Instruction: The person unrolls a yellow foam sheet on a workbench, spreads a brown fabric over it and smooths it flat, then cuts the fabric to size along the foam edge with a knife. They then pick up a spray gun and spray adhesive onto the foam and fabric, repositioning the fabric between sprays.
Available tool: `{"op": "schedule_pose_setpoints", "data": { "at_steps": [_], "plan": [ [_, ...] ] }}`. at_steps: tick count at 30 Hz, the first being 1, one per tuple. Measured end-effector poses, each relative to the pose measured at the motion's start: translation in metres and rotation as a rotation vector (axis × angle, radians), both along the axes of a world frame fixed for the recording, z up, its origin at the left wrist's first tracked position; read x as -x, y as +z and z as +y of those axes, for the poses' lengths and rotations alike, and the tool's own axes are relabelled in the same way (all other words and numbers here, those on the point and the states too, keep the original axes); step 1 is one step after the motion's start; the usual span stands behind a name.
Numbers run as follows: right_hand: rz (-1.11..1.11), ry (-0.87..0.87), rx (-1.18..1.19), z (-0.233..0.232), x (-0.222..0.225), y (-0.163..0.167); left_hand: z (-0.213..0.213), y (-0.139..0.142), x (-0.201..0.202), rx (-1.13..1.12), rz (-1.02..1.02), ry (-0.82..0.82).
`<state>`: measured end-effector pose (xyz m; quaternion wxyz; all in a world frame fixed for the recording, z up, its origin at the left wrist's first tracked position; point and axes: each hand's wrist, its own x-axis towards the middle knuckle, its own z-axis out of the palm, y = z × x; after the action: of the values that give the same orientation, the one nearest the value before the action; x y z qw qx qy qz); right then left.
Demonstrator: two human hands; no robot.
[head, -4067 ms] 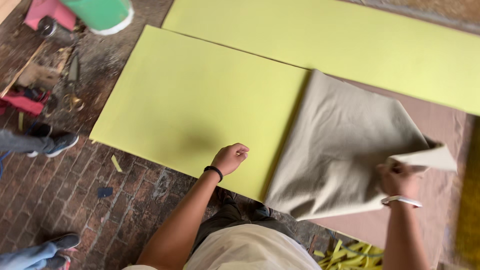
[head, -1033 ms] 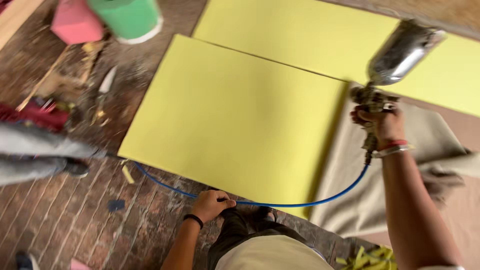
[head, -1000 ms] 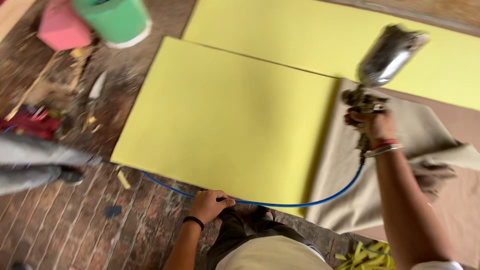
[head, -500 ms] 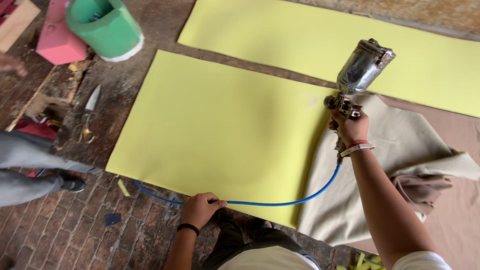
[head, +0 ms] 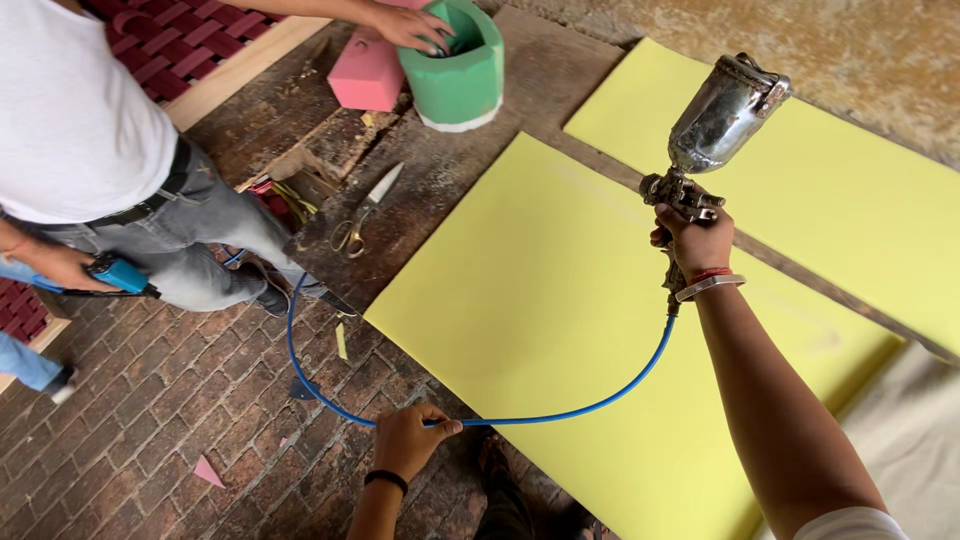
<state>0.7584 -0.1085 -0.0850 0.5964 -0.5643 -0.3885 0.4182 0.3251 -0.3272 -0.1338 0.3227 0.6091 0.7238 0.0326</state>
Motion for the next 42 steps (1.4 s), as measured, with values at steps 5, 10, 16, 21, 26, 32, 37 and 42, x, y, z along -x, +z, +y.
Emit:
{"op": "schedule_pose_setpoints", "data": {
  "at_steps": [5, 10, 16, 21, 26, 32, 37, 42],
  "plan": [
    [-0.018, 0.064, 0.008, 0.025, 0.050, 0.009, 0.002, 0.001, 0.033, 0.060, -0.007, 0.071],
    [0.021, 0.250, 0.130, -0.017, 0.092, 0.004, -0.015, 0.004, 0.053, 0.107, -0.099, 0.111],
    [0.089, 0.517, 0.165, -0.081, 0.149, -0.001, -0.047, 0.016, 0.057, 0.037, -0.009, -0.028],
    [0.114, 0.584, 0.152, -0.142, 0.141, 0.002, -0.075, 0.025, 0.039, 0.063, 0.038, -0.150],
    [0.047, 0.519, 0.285, -0.253, 0.051, -0.002, -0.096, 0.021, -0.023, 0.021, -0.074, -0.337],
    [0.016, 0.311, 0.535, -0.441, -0.075, -0.032, -0.134, -0.004, -0.146, 0.049, -0.157, -0.559],
    [-0.050, 0.072, 0.612, -0.527, -0.145, -0.035, -0.152, -0.026, -0.213, 0.071, -0.214, -0.719],
    [-0.094, -0.226, 0.221, -0.514, -0.181, -0.020, -0.147, -0.024, -0.233, 0.023, -0.152, -0.702]
  ]
}}
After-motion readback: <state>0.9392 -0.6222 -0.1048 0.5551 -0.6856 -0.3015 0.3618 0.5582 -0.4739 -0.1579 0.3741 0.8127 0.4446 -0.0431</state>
